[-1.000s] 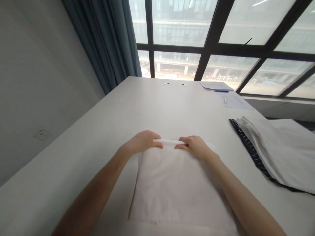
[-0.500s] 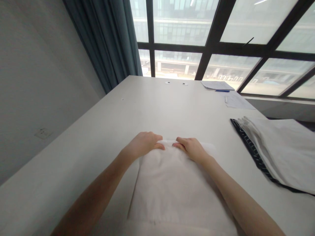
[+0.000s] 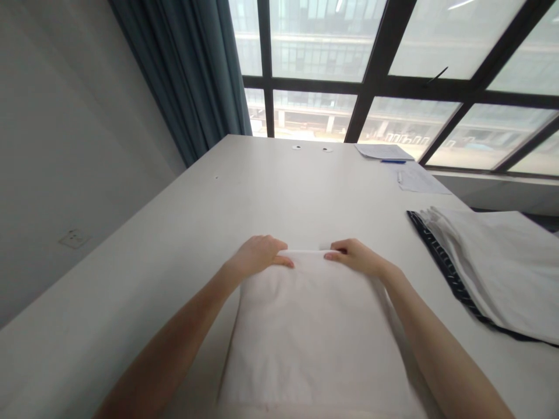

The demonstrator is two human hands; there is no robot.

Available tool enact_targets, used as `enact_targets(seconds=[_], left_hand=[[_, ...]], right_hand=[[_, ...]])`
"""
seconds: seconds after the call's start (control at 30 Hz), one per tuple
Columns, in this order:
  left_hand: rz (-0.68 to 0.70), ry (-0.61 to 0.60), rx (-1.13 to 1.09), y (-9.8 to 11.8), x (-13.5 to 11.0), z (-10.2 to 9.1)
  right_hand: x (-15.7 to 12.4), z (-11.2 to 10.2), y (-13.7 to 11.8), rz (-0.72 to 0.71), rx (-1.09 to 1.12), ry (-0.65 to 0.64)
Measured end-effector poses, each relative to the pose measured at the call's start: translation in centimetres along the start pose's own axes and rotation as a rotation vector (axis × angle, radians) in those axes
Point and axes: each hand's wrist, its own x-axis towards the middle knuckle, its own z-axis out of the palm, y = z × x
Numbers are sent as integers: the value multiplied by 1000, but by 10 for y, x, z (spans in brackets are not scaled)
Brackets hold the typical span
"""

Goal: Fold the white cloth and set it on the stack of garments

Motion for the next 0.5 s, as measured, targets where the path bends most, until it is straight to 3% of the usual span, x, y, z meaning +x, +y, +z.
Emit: enact_targets(seconds=[0.13,0.5], left_hand=[[1,8,-52,-5,-2,-1],[-14,-24,-231,-17,-1,9]], right_hand=[[-5,-9,12,64,174,-43],[-26,-37,26,133,284,-178]])
